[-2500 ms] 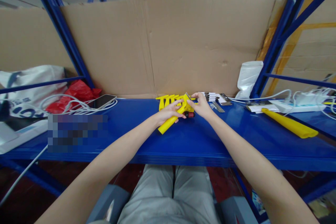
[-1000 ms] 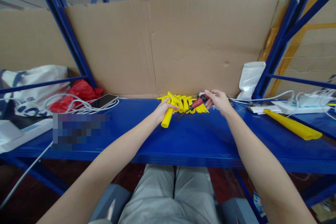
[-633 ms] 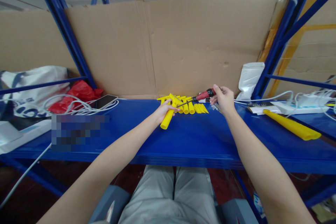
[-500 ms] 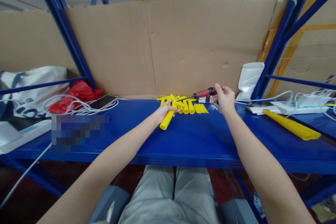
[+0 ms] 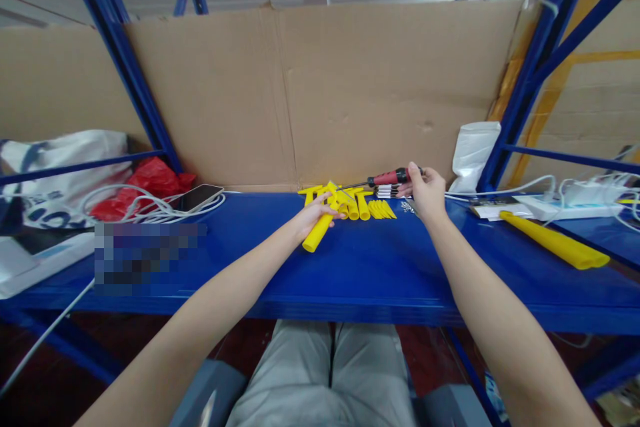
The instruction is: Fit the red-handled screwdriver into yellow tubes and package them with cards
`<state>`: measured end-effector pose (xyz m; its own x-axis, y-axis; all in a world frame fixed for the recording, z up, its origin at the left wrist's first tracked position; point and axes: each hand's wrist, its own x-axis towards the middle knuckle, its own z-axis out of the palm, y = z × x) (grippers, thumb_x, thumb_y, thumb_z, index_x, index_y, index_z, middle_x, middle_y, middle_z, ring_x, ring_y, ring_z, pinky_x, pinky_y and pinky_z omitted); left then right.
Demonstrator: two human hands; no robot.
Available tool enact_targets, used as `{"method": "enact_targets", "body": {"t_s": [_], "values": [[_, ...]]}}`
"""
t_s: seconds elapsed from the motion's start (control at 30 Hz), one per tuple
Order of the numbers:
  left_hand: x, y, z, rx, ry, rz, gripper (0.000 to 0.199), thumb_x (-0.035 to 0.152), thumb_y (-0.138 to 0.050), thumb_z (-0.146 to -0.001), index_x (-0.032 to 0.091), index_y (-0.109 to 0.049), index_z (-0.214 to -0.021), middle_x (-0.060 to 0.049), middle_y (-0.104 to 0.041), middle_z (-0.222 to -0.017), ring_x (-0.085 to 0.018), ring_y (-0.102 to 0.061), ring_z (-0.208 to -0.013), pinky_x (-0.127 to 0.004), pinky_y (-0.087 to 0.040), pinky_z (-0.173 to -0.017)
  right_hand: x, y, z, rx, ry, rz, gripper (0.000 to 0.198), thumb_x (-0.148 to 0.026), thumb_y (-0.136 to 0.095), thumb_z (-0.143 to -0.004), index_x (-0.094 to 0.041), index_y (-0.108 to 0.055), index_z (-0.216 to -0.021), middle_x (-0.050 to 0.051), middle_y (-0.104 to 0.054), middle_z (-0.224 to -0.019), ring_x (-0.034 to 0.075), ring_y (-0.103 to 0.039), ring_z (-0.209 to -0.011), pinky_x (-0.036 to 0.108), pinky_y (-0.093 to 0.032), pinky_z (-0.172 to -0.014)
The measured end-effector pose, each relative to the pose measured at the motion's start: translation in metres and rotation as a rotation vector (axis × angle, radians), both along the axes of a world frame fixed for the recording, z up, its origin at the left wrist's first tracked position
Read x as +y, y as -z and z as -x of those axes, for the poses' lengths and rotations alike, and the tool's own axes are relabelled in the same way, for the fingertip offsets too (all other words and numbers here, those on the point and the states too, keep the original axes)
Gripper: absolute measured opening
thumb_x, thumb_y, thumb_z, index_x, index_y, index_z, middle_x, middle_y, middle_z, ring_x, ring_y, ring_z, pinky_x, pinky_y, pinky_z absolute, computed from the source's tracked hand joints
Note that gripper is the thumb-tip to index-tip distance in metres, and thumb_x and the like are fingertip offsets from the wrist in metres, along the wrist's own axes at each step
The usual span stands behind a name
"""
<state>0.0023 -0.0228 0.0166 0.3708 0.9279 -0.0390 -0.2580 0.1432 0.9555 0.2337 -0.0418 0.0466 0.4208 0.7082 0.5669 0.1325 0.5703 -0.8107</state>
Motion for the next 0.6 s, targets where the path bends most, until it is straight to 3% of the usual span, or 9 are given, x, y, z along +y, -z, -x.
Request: {"method": "enact_targets", "body": {"t_s": [0.23,0.6], "values": [[-0.0026,-0.0037,0.0003,-0.019,0.015,0.003,0.088,-0.006,-0.049,-0.06,0.021,-0.025,-0.139,-0.014,-0.059,-0.114,-0.012,-0.064,-0.056,-0.017,-0.037,-0.037,0.001,0.0003,0.0,0.005,0.004,0.001,0.048,-0.067,-0.065,-0.06,-0.022,-0.048,-0.064,0.001,-0.058,-0.045,0.014,-0.053,-0.034,0.027,-0.044,-0.035],[-0.003,-0.0054,0.0035,-0.005,-0.039,-0.029,0.086,-0.004,-0.053,-0.061,0.024,-0.029,-0.138,-0.013,-0.06,-0.115,-0.012,-0.064,-0.061,-0.017,-0.037,-0.041,-0.0016,-0.0008,-0.0035,-0.163,-0.048,-0.068,0.04,-0.059,-0.065,-0.068,-0.024,-0.047,-0.074,-0.003,-0.055,-0.049,0.012,-0.048,-0.037,0.026,-0.038,-0.039]]}}
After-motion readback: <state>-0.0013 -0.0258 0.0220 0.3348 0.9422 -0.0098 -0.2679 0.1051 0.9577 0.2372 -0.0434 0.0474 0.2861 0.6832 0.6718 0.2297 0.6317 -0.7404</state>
